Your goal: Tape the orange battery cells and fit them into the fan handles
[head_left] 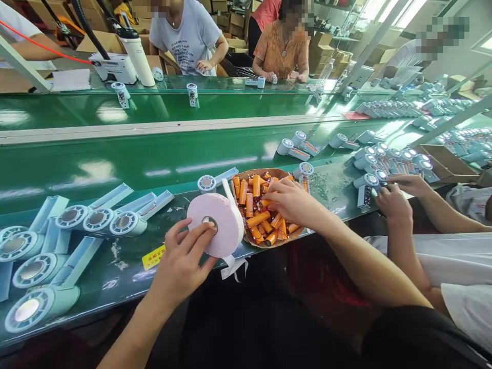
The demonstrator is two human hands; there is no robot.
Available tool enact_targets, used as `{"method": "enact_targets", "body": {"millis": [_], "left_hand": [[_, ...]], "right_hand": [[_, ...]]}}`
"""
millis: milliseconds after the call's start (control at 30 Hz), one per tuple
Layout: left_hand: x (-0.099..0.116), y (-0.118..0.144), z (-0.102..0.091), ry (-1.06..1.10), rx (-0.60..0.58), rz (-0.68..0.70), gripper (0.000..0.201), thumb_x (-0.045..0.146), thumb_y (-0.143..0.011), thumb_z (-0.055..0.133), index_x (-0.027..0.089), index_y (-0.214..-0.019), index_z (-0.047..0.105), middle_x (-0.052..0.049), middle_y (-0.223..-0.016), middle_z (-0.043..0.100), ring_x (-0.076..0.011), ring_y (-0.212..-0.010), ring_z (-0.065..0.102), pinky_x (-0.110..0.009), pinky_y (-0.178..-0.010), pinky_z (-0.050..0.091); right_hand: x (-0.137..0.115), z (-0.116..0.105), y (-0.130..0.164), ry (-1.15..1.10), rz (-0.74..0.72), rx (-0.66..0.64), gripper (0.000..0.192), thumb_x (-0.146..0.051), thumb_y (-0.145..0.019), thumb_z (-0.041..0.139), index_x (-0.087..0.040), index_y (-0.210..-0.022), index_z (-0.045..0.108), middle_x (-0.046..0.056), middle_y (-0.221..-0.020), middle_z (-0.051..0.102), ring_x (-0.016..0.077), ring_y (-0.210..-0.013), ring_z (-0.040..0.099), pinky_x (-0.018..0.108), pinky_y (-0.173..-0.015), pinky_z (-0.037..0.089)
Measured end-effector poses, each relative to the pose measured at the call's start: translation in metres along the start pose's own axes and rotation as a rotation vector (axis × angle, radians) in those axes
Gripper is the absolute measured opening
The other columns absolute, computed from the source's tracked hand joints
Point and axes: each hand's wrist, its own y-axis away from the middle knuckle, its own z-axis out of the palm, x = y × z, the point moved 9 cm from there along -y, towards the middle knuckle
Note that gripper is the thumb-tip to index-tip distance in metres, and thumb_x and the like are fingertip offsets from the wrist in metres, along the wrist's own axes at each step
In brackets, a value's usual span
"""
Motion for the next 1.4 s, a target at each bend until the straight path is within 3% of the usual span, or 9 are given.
{"method": "enact_targets", "body": {"millis": [133,233,400,800,967,1067,1200,1300,1400], "left_hand": [[0.003,0.003,0.005,0.013,-0.063,0.048,0.045,0.020,-0.089,0.074,0.025,-0.134,0.067,-0.010,-0.122,0.077,-0.0387,-0.129,0.057,-0.051,-0.096,0.060],[0.007,0.004,0.002,0.006,-0.088,0.099,0.041,0.015,-0.090,0.072,0.020,-0.130,0.069,-0.011,-0.119,0.077,-0.0386,-0.127,0.056,-0.055,-0.103,0.058],[0.018,0.003,-0.001,-0.015,-0.120,0.170,0.035,0.009,-0.093,0.068,0.017,-0.127,0.072,-0.010,-0.117,0.078,-0.0368,-0.127,0.055,-0.053,-0.106,0.056],[0.032,-0.004,-0.003,-0.091,-0.170,0.291,0.038,0.002,-0.093,0.065,0.019,-0.125,0.076,-0.004,-0.120,0.079,-0.0293,-0.120,0.059,-0.044,-0.111,0.050],[0.050,-0.001,-0.005,0.034,-0.027,0.128,0.033,0.018,-0.092,0.078,0.012,-0.123,0.073,-0.008,-0.101,0.079,-0.0291,-0.107,0.058,-0.044,-0.100,0.053],[0.061,0.021,0.003,0.137,-0.032,0.108,0.035,0.015,-0.088,0.080,0.012,-0.122,0.073,-0.008,-0.099,0.078,-0.0269,-0.107,0.060,-0.038,-0.094,0.056],[0.013,0.049,0.014,0.076,-0.199,0.015,0.046,0.021,-0.083,0.084,0.018,-0.128,0.073,-0.010,-0.110,0.078,-0.0334,-0.117,0.061,-0.048,-0.101,0.056],[-0.039,0.029,0.016,0.062,-0.196,-0.052,0.030,0.033,-0.094,0.074,0.023,-0.122,0.076,-0.009,-0.114,0.079,-0.0364,-0.127,0.060,-0.057,-0.112,0.050],[-0.061,-0.034,0.039,-0.058,-0.200,-0.076,0.031,0.035,-0.101,0.063,0.021,-0.126,0.076,-0.010,-0.124,0.077,-0.0356,-0.132,0.059,-0.061,-0.122,0.040]], "right_hand": [[0.011,-0.011,0.016,-0.711,0.189,0.273,0.033,-0.046,-0.097,0.072,-0.023,-0.120,0.079,0.008,-0.108,0.079,0.0256,-0.100,0.072,0.045,-0.092,0.061],[0.007,0.006,0.027,-1.102,0.345,0.258,0.054,-0.059,-0.080,0.086,-0.021,-0.117,0.082,0.007,-0.101,0.081,0.0233,-0.086,0.076,0.041,-0.079,0.067],[-0.009,0.024,0.027,-1.169,0.456,0.172,0.047,-0.045,-0.069,0.094,-0.020,-0.108,0.087,0.008,-0.106,0.084,0.0265,-0.090,0.081,0.044,-0.086,0.070],[-0.025,0.051,0.024,-1.248,0.377,-0.020,0.044,-0.034,-0.069,0.095,-0.021,-0.109,0.082,0.002,-0.090,0.083,0.0236,-0.090,0.081,0.038,-0.087,0.069],[-0.027,0.057,0.047,-1.529,0.552,0.613,0.043,-0.038,-0.068,0.098,-0.023,-0.103,0.078,0.004,-0.099,0.084,0.0215,-0.087,0.080,0.036,-0.083,0.069],[-0.001,0.035,0.063,-1.512,0.519,0.869,0.033,-0.040,-0.073,0.096,-0.025,-0.096,0.079,0.003,-0.095,0.083,0.0199,-0.082,0.080,0.034,-0.077,0.069],[0.065,-0.032,0.100,-1.255,0.350,1.271,0.024,-0.041,-0.081,0.090,-0.032,-0.100,0.078,-0.002,-0.107,0.081,0.0181,-0.098,0.079,0.031,-0.084,0.069],[0.078,-0.040,0.094,-1.206,0.334,1.152,0.039,-0.035,-0.082,0.091,-0.038,-0.117,0.075,-0.003,-0.106,0.081,0.0200,-0.103,0.080,0.033,-0.084,0.069],[0.059,-0.024,0.071,-1.268,0.313,0.982,0.051,-0.034,-0.078,0.094,-0.039,-0.124,0.072,-0.002,-0.100,0.083,0.0233,-0.100,0.081,0.037,-0.081,0.069]]}}
